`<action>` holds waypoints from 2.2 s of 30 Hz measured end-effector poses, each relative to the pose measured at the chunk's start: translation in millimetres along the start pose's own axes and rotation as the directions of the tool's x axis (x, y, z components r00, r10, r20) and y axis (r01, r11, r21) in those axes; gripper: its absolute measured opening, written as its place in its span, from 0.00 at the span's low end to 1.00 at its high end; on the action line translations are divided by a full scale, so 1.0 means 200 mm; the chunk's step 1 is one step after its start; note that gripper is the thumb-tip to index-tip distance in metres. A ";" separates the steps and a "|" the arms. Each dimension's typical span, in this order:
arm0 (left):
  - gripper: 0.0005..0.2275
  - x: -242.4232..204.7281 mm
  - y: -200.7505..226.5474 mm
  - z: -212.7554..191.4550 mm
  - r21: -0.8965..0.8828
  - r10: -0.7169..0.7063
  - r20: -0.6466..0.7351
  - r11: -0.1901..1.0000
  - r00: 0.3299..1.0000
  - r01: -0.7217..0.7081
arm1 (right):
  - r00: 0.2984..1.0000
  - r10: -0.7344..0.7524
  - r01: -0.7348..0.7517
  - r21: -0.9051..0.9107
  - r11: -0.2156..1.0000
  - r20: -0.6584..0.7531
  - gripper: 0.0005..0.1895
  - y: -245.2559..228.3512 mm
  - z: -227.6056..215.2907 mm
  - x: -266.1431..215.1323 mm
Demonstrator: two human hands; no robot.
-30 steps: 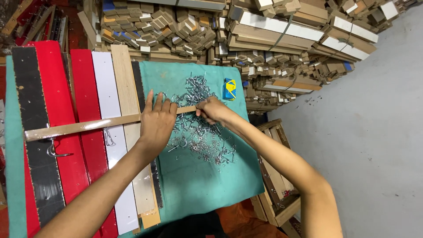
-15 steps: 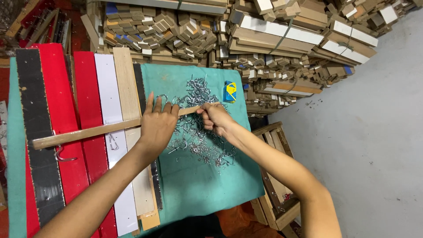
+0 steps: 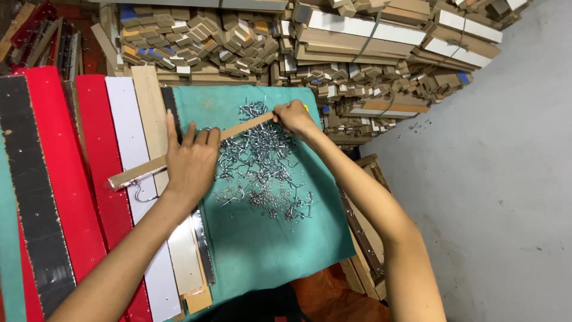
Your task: Assembling wooden hangers by sliding metal clips onto wooden bars and placing them in a crate
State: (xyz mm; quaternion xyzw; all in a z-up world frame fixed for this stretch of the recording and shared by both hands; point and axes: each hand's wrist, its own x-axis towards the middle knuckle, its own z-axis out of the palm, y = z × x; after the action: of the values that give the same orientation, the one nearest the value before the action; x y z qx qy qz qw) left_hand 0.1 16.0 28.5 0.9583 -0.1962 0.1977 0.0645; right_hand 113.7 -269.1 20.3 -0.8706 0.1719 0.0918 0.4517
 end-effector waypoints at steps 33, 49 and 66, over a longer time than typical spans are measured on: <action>0.08 0.01 -0.07 -0.06 -0.163 -0.017 -0.016 0.987 1.000 0.014 | 0.712 -0.323 0.687 -0.522 0.506 0.623 0.05 -0.15 0.15 -0.75; 0.13 0.05 0.14 -0.27 -0.248 0.166 -0.021 0.954 0.986 -0.166 | 0.637 -0.208 0.743 -0.519 0.424 0.742 0.09 -0.16 0.01 -0.80; 0.11 -0.01 0.24 -0.21 -0.193 0.300 0.104 0.942 0.948 -0.276 | 0.589 -0.357 0.808 -0.514 0.290 0.725 0.07 0.02 0.03 -0.77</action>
State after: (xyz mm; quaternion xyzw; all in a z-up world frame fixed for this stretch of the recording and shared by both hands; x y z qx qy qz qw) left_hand -35.2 -19.5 68.2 0.9207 -0.3549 0.1234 0.1060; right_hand -30.4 -233.5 61.6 -0.9155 -0.3533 0.1910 0.0235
